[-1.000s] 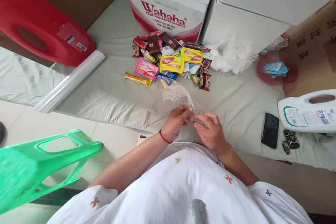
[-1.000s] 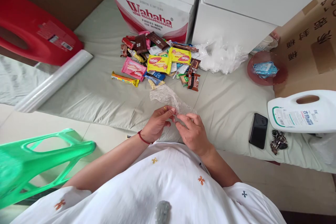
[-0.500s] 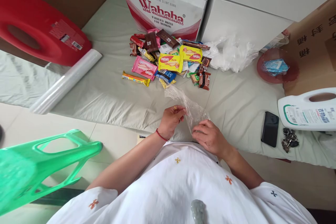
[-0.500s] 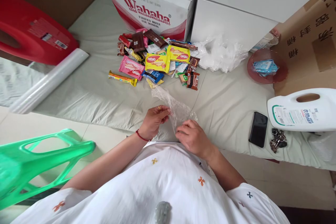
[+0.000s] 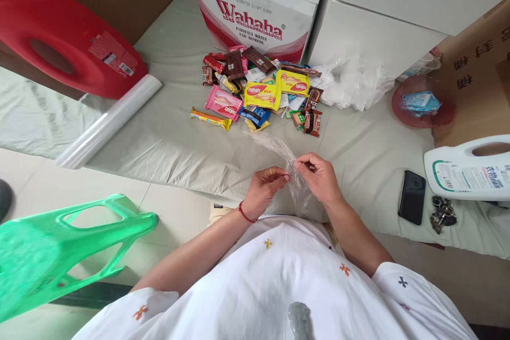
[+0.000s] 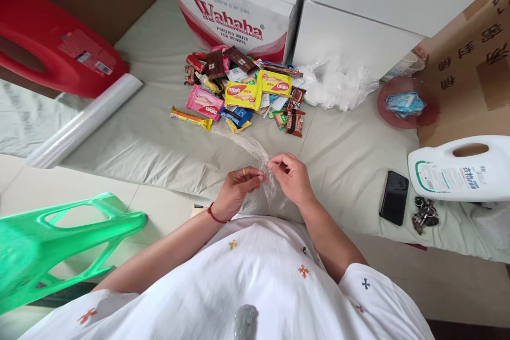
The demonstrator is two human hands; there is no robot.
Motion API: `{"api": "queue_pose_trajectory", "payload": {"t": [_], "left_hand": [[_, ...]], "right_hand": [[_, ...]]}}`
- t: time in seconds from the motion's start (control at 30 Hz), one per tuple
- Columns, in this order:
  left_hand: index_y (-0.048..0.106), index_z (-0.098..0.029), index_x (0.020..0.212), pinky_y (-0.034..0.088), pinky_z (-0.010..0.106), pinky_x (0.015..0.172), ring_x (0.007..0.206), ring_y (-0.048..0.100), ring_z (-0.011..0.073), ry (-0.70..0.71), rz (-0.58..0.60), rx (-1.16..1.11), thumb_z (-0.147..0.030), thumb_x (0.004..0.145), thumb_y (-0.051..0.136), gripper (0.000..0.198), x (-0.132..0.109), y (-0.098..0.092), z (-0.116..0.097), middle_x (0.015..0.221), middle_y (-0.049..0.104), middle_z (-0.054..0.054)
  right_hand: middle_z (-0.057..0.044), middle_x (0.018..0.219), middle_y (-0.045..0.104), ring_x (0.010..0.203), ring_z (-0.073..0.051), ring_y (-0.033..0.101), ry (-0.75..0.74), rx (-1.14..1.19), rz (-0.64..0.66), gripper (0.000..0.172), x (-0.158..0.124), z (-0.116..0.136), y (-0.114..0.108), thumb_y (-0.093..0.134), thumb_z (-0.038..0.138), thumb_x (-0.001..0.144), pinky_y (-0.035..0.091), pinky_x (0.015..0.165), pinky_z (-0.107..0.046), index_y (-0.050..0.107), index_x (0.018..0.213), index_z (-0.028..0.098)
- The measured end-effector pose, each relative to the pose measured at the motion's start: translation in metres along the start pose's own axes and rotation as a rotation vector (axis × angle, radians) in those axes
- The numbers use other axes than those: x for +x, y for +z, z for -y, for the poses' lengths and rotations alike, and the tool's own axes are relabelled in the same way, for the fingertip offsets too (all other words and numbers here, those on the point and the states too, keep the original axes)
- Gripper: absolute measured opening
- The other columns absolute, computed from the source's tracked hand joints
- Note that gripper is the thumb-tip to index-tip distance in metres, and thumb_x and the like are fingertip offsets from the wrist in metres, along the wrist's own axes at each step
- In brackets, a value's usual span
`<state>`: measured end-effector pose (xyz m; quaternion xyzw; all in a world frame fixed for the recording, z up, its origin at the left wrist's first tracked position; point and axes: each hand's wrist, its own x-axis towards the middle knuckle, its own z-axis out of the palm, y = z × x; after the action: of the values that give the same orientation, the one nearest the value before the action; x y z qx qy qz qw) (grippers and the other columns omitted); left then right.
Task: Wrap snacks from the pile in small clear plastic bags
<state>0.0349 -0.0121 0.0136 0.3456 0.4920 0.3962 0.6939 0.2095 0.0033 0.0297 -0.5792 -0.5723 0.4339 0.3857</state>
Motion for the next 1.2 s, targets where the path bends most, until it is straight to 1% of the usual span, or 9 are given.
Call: {"api": "queue_pose_trajectory", "payload": {"t": [0.13, 0.23, 0.3, 0.43, 0.53, 0.73, 0.83, 1.03, 1.2], "left_hand": [[0.072, -0.018, 0.084, 0.043, 0.027, 0.067, 0.074, 0.057, 0.0144, 0.0, -0.016, -0.003, -0.049, 0.076, 0.077, 0.033, -0.001, -0.01, 0.007, 0.087, 0.073, 0.005], [0.068, -0.02, 0.102, 0.05, 0.029, 0.076, 0.098, 0.062, 0.0195, 0.033, -0.035, -0.003, -0.061, 0.089, 0.062, 0.043, -0.002, -0.003, 0.008, 0.108, 0.071, 0.007], [0.063, -0.022, 0.104, 0.052, 0.03, 0.078, 0.101, 0.063, 0.0201, 0.062, -0.083, 0.011, -0.063, 0.09, 0.06, 0.044, 0.001, 0.005, 0.005, 0.107, 0.068, 0.006], [0.055, -0.021, 0.082, 0.05, 0.025, 0.06, 0.067, 0.06, 0.0137, 0.1, -0.266, 0.032, -0.059, 0.093, 0.058, 0.04, 0.016, 0.011, 0.001, 0.075, 0.061, 0.001], [0.049, -0.023, 0.077, 0.034, 0.023, 0.041, 0.041, 0.042, 0.0101, 0.1, -0.389, 0.015, -0.056, 0.096, 0.052, 0.038, 0.028, -0.004, 0.0, 0.052, 0.046, -0.007], [0.052, -0.023, 0.078, 0.02, 0.022, 0.036, 0.033, 0.028, 0.0077, 0.077, -0.375, 0.032, -0.051, 0.095, 0.056, 0.033, 0.032, -0.051, -0.001, 0.041, 0.034, -0.011], [0.052, -0.022, 0.078, 0.019, 0.022, 0.035, 0.032, 0.025, 0.007, 0.063, -0.388, 0.025, -0.05, 0.093, 0.059, 0.032, 0.03, -0.06, -0.005, 0.041, 0.033, -0.012], [0.052, -0.023, 0.078, 0.02, 0.021, 0.036, 0.034, 0.028, 0.0075, 0.07, -0.307, 0.057, -0.051, 0.093, 0.058, 0.033, 0.03, -0.039, -0.004, 0.042, 0.032, -0.011], [0.052, -0.023, 0.079, 0.021, 0.021, 0.037, 0.034, 0.029, 0.0084, 0.109, -0.309, 0.056, -0.051, 0.093, 0.057, 0.031, 0.03, -0.031, -0.006, 0.041, 0.032, -0.011]], "right_hand": [[0.001, 0.079, 0.064, 0.069, -0.013, 0.053, 0.052, 0.096, -0.051, 0.027, -0.001, -0.004, -0.006, 0.068, 0.047, 0.09, 0.045, 0.066, -0.025, 0.068, 0.085, 0.021], [-0.001, 0.084, 0.065, 0.075, -0.014, 0.057, -0.006, 0.039, -0.01, 0.024, -0.005, 0.0, 0.0, 0.067, 0.045, 0.092, 0.047, 0.067, -0.025, 0.069, 0.086, 0.021], [-0.001, 0.087, 0.065, 0.077, -0.014, 0.058, -0.041, 0.023, 0.032, 0.022, -0.007, 0.003, 0.009, 0.066, 0.043, 0.093, 0.048, 0.067, -0.025, 0.071, 0.087, 0.022], [0.0, 0.08, 0.063, 0.072, -0.013, 0.057, 0.031, 0.156, -0.03, 0.024, -0.006, 0.006, 0.019, 0.068, 0.046, 0.091, 0.05, 0.064, -0.024, 0.069, 0.087, 0.022], [0.0, 0.08, 0.064, 0.072, -0.013, 0.057, 0.144, 0.324, -0.124, 0.031, -0.001, 0.003, 0.009, 0.074, 0.052, 0.084, 0.053, 0.061, -0.023, 0.067, 0.085, 0.022], [0.0, 0.08, 0.067, 0.069, -0.01, 0.057, 0.388, 0.455, -0.183, 0.042, -0.001, -0.019, -0.038, 0.09, 0.054, 0.064, 0.053, 0.058, -0.02, 0.067, 0.079, 0.021], [-0.001, 0.082, 0.067, 0.071, -0.011, 0.058, 0.451, 0.461, -0.196, 0.046, -0.006, -0.03, -0.049, 0.091, 0.057, 0.062, 0.053, 0.055, -0.019, 0.067, 0.078, 0.021], [-0.008, 0.105, 0.074, 0.095, -0.021, 0.068, 0.523, 0.516, 0.023, 0.064, -0.005, -0.028, -0.019, 0.079, 0.074, 0.069, 0.062, 0.064, -0.03, 0.07, 0.109, 0.025], [0.001, 0.071, 0.066, 0.063, -0.012, 0.057, 0.483, 0.496, -0.062, 0.054, 0.017, -0.017, 0.002, 0.092, 0.062, 0.055, 0.049, 0.049, -0.021, 0.068, 0.082, 0.021]]}}
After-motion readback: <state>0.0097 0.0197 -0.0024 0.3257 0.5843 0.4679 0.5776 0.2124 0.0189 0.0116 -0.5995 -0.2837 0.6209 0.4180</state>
